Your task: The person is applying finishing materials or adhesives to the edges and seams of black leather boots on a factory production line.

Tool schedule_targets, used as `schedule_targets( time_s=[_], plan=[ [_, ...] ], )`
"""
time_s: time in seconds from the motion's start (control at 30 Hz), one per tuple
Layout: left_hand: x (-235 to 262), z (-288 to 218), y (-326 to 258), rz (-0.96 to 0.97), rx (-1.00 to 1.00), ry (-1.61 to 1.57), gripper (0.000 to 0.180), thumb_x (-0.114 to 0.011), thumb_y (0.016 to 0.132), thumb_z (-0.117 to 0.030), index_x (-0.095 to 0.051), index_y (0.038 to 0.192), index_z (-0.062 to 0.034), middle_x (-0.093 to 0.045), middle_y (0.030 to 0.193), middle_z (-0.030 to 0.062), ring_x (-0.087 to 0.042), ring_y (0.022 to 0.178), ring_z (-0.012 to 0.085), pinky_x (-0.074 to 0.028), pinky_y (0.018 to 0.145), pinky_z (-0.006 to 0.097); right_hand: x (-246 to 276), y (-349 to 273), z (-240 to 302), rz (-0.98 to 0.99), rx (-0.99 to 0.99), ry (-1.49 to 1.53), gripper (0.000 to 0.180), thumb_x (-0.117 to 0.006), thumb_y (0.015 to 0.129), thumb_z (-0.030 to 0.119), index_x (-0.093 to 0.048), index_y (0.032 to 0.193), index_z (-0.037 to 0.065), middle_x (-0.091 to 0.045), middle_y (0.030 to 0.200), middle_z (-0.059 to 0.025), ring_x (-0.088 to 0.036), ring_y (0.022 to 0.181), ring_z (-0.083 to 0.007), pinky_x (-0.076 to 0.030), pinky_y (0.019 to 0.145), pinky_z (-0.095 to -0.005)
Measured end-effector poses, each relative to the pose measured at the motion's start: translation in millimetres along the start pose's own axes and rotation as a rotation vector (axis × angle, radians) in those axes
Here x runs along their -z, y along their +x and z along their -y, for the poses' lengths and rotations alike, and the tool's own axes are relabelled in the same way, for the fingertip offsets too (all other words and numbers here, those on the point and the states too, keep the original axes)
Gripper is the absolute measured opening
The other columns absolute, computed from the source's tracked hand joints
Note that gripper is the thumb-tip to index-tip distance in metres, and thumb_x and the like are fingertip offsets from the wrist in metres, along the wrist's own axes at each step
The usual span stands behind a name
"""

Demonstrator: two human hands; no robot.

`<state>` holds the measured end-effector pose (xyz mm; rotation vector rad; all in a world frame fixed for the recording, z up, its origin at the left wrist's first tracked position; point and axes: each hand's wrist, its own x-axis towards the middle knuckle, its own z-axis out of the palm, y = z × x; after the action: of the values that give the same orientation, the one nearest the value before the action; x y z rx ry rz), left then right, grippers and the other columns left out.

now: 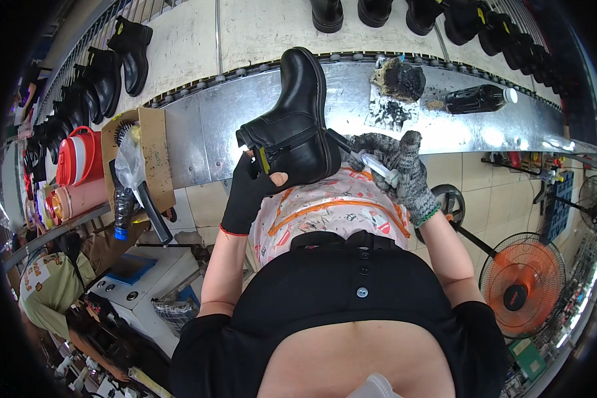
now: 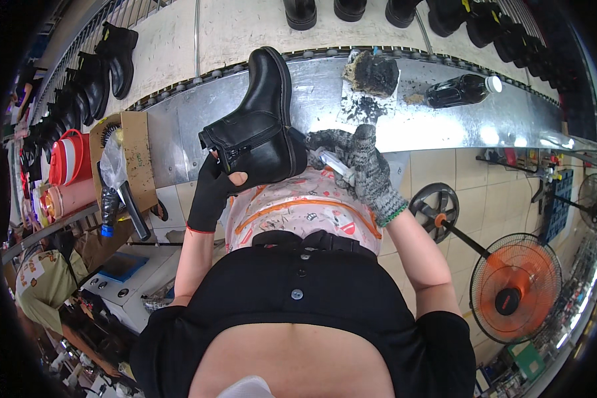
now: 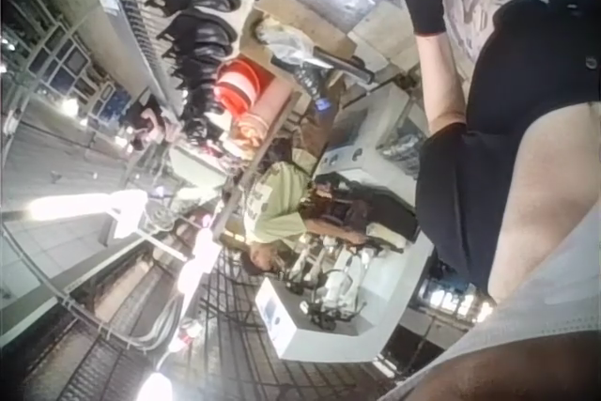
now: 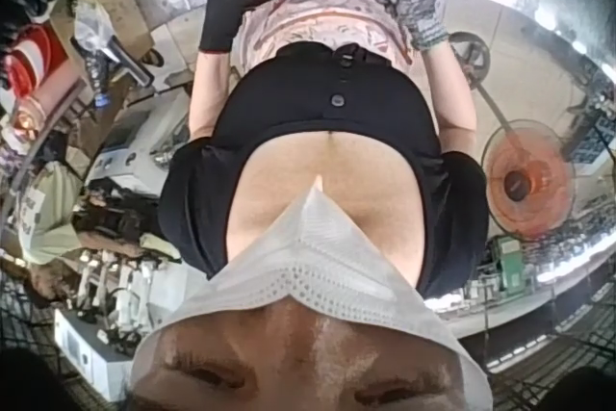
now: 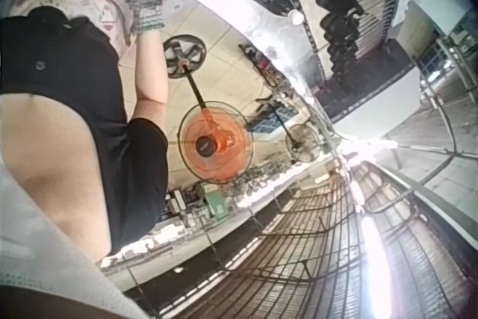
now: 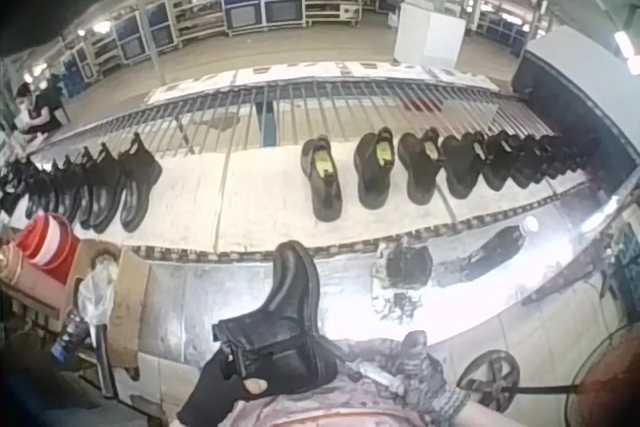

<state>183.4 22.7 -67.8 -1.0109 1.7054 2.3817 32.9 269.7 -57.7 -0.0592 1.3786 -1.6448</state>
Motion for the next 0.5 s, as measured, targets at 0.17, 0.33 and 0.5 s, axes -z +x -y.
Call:
schedule_targets(
  time_s=[0.17,0.33,0.5],
  plan=[
    [-12,-5,0,0.029,0.012,0.005,0.065,-0.074,0.067,-0.008,-0.042,0.123,-0.0019,-0.057,0.109,0.0102,-0.059,0.096,0.0177,-0.049,0.081,0.029,10,-10,2,0.072,0.055,-0.354,0.096,-0.024,0.08,0.078,-0.047,0.126,-0.003,-0.055,0.121,-0.0167,-0.053,0.112,-0.0219,-0.045,0.093,-0.03],
    [-29,-18,-4,-0.001,0.021,0.027,0.065,-0.073,0.068,-0.003,-0.039,0.123,-0.0017,-0.056,0.109,0.011,-0.058,0.096,0.0174,-0.049,0.081,0.029,1,-32,24,0.058,0.087,-0.67,0.048,-0.05,0.088,0.039,-0.056,0.12,0.003,-0.062,0.108,-0.0128,-0.06,0.097,-0.0205,-0.045,0.087,-0.0312],
    [-32,-12,-1,-0.008,0.039,-0.072,0.061,-0.072,0.069,-0.006,-0.04,0.12,-0.001,-0.056,0.105,0.0118,-0.059,0.092,0.0169,-0.05,0.077,0.027,-6,-49,42,0.058,0.045,-0.707,0.073,-0.043,0.086,0.061,-0.057,0.114,-0.005,-0.063,0.107,-0.0139,-0.06,0.099,-0.0184,-0.046,0.09,-0.0314]
  ],
)
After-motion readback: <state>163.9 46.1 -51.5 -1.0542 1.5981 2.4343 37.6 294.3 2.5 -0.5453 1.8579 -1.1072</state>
